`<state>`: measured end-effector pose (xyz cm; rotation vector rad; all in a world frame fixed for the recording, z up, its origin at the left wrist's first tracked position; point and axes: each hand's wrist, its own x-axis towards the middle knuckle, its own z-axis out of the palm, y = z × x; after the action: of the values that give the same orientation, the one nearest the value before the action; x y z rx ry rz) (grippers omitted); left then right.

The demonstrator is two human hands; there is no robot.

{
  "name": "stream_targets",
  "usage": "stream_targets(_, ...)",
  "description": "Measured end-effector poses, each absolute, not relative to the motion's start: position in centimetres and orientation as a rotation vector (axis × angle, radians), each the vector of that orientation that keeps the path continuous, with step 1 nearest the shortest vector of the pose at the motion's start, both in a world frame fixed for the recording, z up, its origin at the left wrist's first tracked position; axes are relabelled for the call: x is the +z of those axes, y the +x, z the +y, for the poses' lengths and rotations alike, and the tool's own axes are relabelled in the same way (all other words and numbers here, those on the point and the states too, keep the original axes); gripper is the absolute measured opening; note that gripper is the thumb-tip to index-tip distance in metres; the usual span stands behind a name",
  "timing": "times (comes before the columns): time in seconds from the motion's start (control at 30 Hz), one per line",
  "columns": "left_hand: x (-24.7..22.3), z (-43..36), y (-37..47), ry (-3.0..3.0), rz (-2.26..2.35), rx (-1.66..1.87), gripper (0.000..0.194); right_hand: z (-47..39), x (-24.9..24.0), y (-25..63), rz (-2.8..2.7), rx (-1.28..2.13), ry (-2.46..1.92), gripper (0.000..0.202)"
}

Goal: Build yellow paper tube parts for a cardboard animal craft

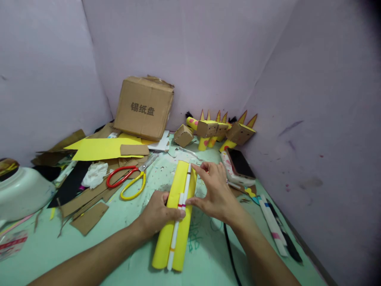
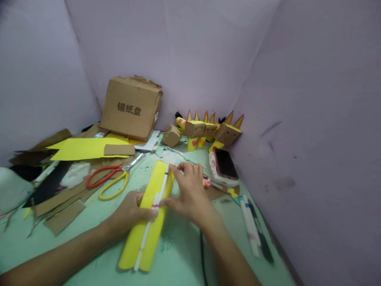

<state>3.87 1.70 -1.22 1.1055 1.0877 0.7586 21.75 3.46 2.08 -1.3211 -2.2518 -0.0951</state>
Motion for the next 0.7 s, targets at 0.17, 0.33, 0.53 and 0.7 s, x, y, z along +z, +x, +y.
stream_targets(0.17, -1.19, 1.82, 3.90, 1.123, 1.087, 0.760, 0.018, 3.28, 2.24, 21.68, -2.266, -0.088, -1.329, 0.078)
stream_targets(0.33, -1.05, 1.81, 3.94, 1.120, 1.091, 0.766, 0.017, 3.34, 2.13, 21.67, -2.273, -0.100, -1.321, 0.078)
stream_targets(0.53, -1.00, 1.70, 3.84, 1.117, 1.075, 0.755, 0.020, 3.29, 1.97, 21.69, -2.286, -0.118, -1.297, 0.074)
stream_targets(0.7, -0.85, 1.74, 3.84, 1.119, 1.075, 0.740, 0.020, 3.25, 1.97, 21.61, -2.301, -0.125, -1.299, 0.075)
